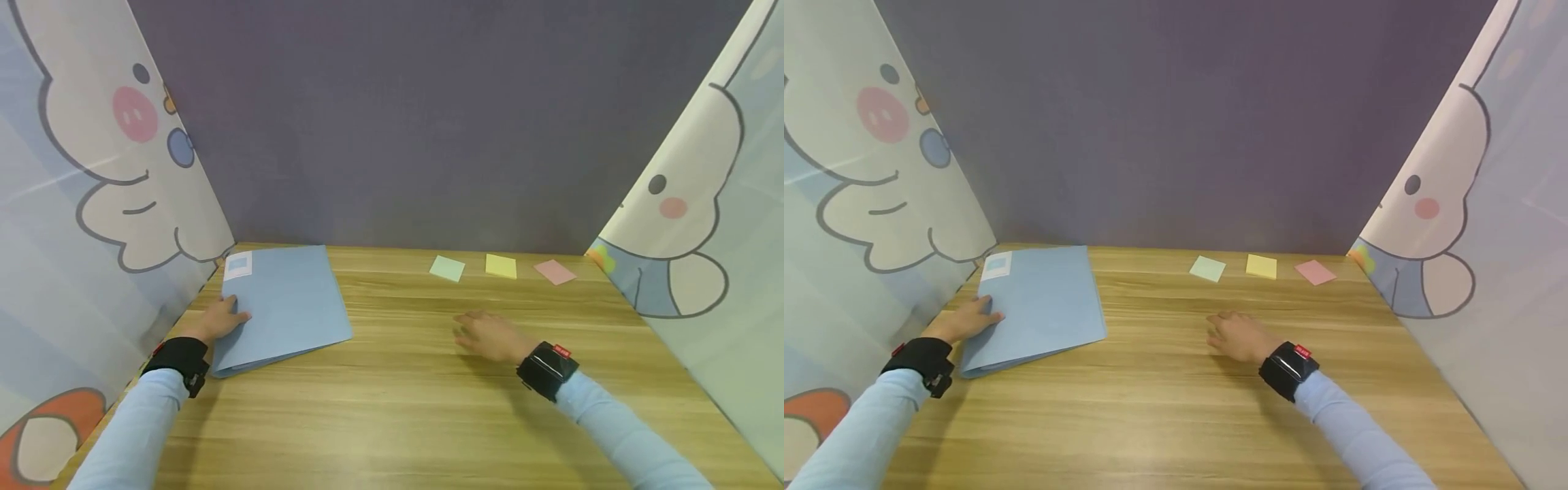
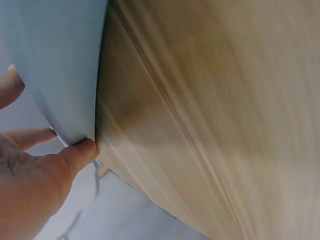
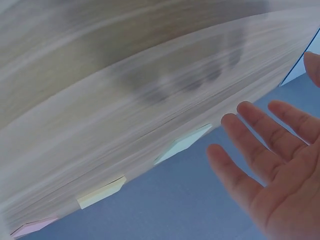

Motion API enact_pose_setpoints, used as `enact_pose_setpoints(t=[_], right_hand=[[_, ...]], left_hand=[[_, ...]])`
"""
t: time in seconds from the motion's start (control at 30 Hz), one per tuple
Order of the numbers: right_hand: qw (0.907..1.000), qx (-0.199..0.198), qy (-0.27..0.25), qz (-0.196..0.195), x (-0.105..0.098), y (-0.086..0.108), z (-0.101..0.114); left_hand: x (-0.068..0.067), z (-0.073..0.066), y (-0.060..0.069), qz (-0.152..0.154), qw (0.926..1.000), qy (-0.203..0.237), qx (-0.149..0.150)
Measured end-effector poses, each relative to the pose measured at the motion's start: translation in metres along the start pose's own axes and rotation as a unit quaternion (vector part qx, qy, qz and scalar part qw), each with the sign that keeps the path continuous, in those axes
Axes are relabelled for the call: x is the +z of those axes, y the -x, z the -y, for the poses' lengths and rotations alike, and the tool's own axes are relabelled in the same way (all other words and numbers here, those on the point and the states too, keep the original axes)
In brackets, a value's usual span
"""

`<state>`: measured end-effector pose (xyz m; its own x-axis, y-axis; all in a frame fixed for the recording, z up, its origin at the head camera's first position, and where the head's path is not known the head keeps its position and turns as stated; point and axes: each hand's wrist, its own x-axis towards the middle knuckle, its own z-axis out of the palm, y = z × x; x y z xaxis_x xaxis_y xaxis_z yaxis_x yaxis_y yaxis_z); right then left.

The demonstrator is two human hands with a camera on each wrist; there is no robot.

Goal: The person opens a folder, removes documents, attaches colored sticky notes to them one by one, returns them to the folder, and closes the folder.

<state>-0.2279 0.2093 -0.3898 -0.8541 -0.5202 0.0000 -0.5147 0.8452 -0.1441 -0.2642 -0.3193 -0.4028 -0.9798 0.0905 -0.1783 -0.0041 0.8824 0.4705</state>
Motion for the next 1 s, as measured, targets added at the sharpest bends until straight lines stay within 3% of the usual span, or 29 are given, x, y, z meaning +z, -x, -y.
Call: enact_pose_setpoints(t=[0.37,0.53,0.77,0.93,1.0], right_hand=[[0.9999,0.002,-0.008,0.008,0.007,-0.004,0.000],[0.9999,0.001,-0.009,0.013,0.010,-0.006,0.003],[0.9993,-0.028,0.000,0.027,0.011,-0.032,0.020],[0.9987,-0.028,-0.009,0.042,0.013,-0.064,0.054],[0.9976,-0.049,0.004,0.049,0.018,-0.077,0.070]], left_hand=[[0.025,-0.044,0.007,0.023,0.9983,0.026,0.047],[0.032,-0.062,0.011,0.024,0.9979,0.015,0.058],[0.029,-0.061,0.007,0.029,0.9961,0.031,0.077],[0.023,-0.057,-0.003,0.024,0.9958,0.029,0.083],[0.022,-0.057,-0.006,0.028,0.9961,0.026,0.080]])
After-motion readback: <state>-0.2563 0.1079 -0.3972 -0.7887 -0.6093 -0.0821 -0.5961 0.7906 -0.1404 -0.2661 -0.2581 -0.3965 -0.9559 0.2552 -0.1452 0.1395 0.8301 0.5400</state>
